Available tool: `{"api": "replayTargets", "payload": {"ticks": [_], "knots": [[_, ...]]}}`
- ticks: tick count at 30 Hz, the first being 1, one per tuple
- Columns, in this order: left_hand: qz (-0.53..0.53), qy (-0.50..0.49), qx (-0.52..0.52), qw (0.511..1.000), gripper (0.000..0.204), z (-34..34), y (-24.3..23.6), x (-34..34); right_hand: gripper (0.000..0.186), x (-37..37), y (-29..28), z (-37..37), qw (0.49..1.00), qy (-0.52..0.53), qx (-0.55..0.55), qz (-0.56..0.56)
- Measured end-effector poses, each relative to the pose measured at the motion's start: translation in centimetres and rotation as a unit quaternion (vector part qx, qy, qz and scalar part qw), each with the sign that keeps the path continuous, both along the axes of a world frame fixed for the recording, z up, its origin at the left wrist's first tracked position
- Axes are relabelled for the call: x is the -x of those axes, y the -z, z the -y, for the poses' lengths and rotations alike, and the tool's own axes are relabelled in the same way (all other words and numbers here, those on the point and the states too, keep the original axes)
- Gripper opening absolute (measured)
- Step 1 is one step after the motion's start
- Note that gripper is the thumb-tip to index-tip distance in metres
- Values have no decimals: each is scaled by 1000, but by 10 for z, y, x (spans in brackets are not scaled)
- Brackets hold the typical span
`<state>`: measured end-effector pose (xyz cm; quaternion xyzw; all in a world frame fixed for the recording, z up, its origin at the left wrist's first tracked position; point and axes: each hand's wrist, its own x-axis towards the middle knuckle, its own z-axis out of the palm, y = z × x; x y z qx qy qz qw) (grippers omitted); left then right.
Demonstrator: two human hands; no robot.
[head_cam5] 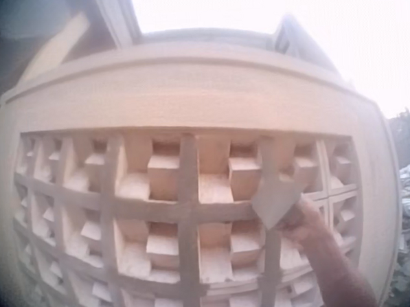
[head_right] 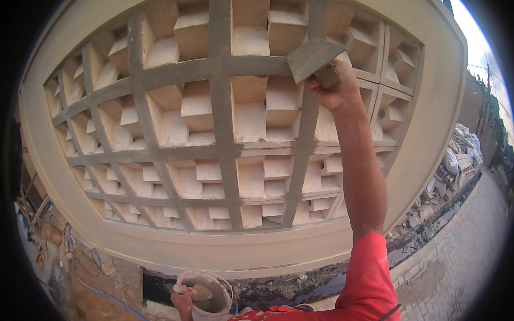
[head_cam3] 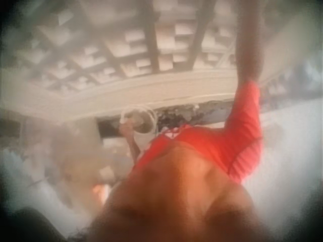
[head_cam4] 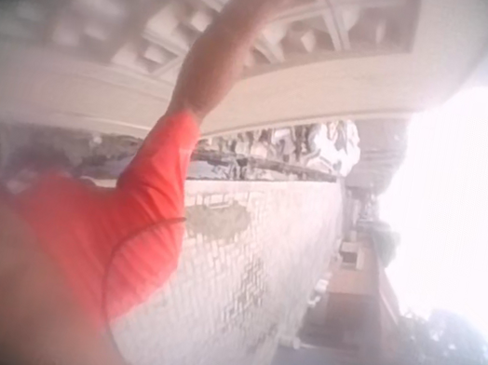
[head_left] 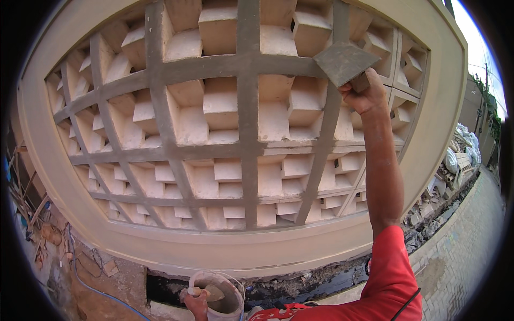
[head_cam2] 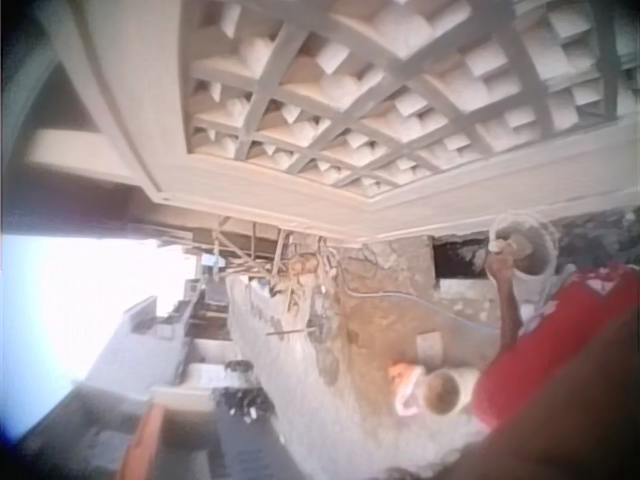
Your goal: The person applies plaster to a decorative ceiling grid using a trowel and a bucket. They repeatedly scoop plaster and smooth it into the recessed sections of the ceiling pattern.
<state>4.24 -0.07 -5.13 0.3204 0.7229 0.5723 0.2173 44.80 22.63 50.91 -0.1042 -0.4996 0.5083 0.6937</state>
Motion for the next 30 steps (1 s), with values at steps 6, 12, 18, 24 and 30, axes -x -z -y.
{"api": "replayTargets", "payload": {"ticks": [6, 12, 18, 24, 30], "knots": [[21, -30, -25, 999, 26, -2, -3, 1, 22, 0, -1, -17, 997, -69, -20, 35], [32, -32, -25, 999, 27, 1, 6, 4, 23, 22, 1, -11, 999, -41, 11, -19], [-7, -29, -25, 999, 26, 5, 27, 10, 30, 2, 15, -18, 977, -61, -40, -200], [-69, 55, 120, 989, 46, 12, 69, 49, 41, -92, 26, 5, 974, -39, -206, 87], [-220, -28, 105, 970, 58, 13, 2, 20, 52, -61, 31, 46, 735, 417, -201, 496]]}}
